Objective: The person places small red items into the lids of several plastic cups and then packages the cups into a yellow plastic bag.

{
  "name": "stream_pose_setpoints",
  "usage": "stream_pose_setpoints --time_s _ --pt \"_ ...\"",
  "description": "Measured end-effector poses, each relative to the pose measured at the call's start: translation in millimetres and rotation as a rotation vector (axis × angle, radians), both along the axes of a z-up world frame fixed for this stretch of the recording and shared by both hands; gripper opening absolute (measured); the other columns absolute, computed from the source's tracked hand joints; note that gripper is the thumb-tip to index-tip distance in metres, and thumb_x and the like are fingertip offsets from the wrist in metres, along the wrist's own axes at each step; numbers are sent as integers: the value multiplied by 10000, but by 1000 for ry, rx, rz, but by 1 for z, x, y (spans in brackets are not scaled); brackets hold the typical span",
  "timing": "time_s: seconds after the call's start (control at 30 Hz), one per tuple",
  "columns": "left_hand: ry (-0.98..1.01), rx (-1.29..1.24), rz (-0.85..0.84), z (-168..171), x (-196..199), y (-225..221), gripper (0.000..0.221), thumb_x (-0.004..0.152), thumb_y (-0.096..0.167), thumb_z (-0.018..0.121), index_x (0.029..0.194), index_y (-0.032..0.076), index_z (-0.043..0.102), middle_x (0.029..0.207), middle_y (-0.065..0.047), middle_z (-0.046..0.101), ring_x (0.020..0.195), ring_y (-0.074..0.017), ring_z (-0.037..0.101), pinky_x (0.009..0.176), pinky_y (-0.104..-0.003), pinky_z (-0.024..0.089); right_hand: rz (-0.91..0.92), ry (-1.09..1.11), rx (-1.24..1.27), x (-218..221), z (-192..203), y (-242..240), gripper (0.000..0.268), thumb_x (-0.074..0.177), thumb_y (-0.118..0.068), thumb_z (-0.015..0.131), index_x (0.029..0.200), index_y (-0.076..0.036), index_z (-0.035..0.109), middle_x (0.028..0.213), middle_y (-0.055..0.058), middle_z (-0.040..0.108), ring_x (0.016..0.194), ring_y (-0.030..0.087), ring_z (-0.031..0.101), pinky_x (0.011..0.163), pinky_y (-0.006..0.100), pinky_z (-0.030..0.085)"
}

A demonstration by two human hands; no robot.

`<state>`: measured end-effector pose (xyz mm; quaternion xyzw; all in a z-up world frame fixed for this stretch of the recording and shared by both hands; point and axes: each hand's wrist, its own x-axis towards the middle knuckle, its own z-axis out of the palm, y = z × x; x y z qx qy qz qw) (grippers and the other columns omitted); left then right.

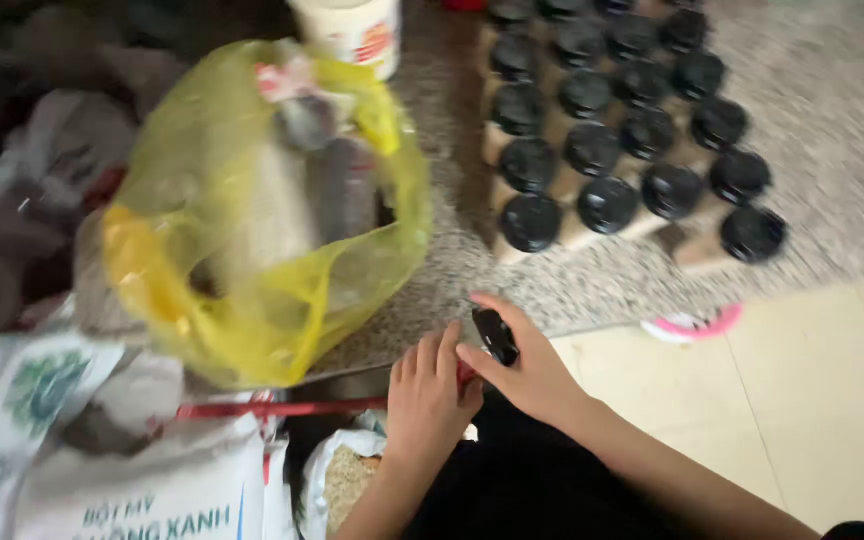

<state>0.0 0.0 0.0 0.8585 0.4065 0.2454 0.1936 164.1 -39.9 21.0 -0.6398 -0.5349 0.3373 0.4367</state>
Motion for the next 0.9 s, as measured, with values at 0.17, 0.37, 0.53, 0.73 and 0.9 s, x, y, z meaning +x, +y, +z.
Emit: stream_pose_setpoints --time_s 0.17,0.37,0.53,0.73,0.9 --pt "-41 -158 -251 6 17 -2 792 698 256 798 1405 65 495 1218 -156 635 1047 -371 653 913 -485 523 -234 -58 -182 12 24 -41 527 888 -340 740 1341 -114 595 1260 129 690 1129 247 699 944 341 536" --pt "-54 -225 -388 1 51 -27 890 629 290 858 1411 91 481 1245 -168 629 1074 -377 655 908 -480 543 -344 -50 -266 45 27 -81 471 873 -342 742 1276 -120 637 1043 111 740 946 224 729 847 331 564" --pt "-39 -262 -400 -12 83 -45 918 631 304 874 1425 90 465 1300 -162 628 1111 -370 650 920 -465 541 -351 22 -307 85 10 -103 471 881 -328 742 1293 -127 638 933 133 720 855 222 684 788 328 559" --pt "-129 -485 -321 -16 161 -74 1072 621 306 915 1501 42 363 1280 -133 659 1132 -325 661 979 -443 506 -301 498 -278 196 -6 -123 476 957 -373 569 1377 -153 527 1181 45 642 959 189 675 811 364 582" --pt "-643 -664 -453 -19 234 -112 978 680 207 930 1511 24 447 1508 -143 505 1435 -290 520 1201 -434 413 -290 969 -221 293 -2 -153 641 1037 -526 346 1436 -66 547 1291 151 656 1164 216 666 1028 404 515"
